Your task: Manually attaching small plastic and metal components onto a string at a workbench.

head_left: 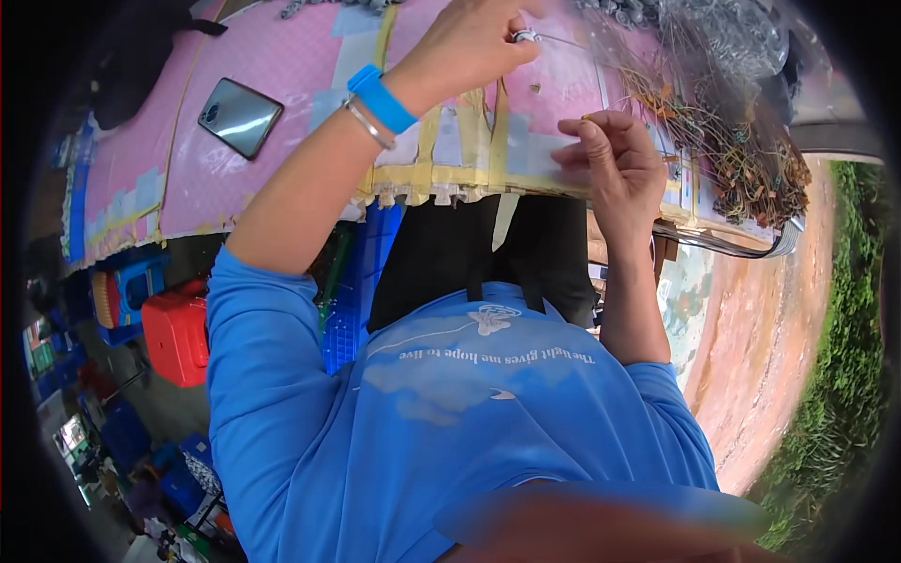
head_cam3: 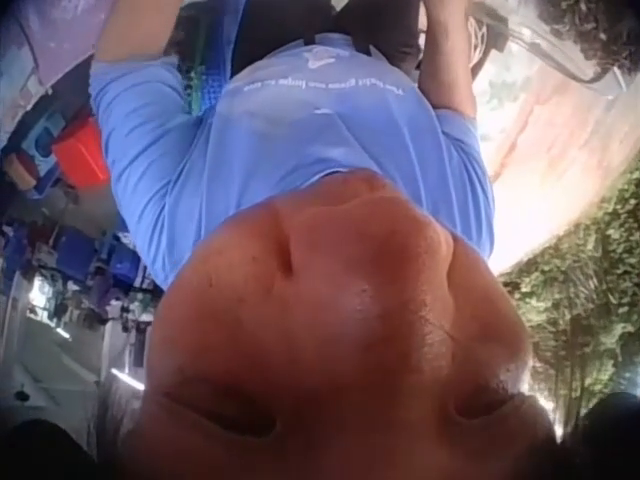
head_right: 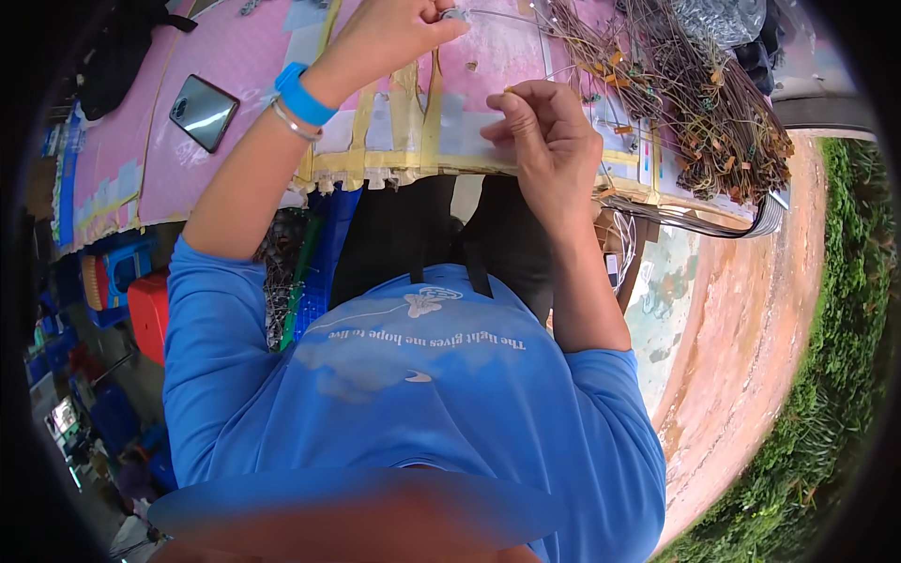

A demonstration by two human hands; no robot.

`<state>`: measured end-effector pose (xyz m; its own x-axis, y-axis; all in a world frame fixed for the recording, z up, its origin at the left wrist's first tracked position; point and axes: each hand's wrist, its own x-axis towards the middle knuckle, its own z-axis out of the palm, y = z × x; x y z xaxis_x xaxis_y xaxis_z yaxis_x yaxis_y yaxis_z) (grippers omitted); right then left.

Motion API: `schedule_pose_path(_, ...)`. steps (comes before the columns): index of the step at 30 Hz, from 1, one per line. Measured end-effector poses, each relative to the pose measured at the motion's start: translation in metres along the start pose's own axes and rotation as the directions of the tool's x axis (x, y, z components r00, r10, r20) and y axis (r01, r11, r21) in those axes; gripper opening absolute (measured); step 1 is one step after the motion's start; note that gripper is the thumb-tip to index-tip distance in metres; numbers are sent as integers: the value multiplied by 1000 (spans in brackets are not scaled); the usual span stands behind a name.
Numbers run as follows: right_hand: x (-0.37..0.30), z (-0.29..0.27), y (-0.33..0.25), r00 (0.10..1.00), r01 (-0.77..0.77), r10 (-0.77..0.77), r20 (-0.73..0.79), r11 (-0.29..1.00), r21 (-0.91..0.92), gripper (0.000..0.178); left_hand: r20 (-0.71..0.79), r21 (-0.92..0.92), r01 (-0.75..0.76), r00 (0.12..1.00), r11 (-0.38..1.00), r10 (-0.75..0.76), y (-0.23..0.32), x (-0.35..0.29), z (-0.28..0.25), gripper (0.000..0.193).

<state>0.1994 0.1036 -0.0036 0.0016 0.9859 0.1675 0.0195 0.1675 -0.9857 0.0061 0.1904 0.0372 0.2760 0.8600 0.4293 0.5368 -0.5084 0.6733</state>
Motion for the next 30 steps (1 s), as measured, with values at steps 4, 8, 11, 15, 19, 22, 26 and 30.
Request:
schedule_pose_path(4, 7, -5, 11, 981, 45, 27, -191, 931, 363, 9, -45, -369, 165, 980, 915, -195, 0, -62, -8, 21)
schedule_pose_path(8, 14, 27, 7, 998, 41, -12, -59, 857, 513, 12, 35, -761, 295, 908, 578, -417, 26, -125, -2, 25)
schedule_pose_path(11, 10, 50, -3, 899, -251, 86, 429, 905, 345, 14, 35, -748, 363, 858, 556, -512, 26, -160, -4, 28)
schedule_pose_path(15, -15, 52, -13, 789, -194, 26, 614, 959, 208, 13, 72, -828, 364, 823, 426, -564, 36, -185, -12, 29)
schedule_pose_path(19, -48, 46, -26, 759, -211, 37, 650, 958, 192, 19, 118, -828, 402, 806, 391, -580, 36, -196, -8, 34)
schedule_pose_path(22, -63, 38, -31, 791, -237, 132, 598, 966, 101, 29, 130, -842, 374, 839, 388, -528, 43, -191, -9, 37)
schedule_pose_path(26, -66, 34, -30, 835, -249, 191, 516, 967, 45, 35, 128, -855, 339, 872, 392, -473, 51, -191, -12, 38)
schedule_pose_path(30, -68, 32, -27, 844, -246, 218, 490, 969, -6, 40, 81, -852, 299, 886, 430, -456, 55, -194, -15, 40)
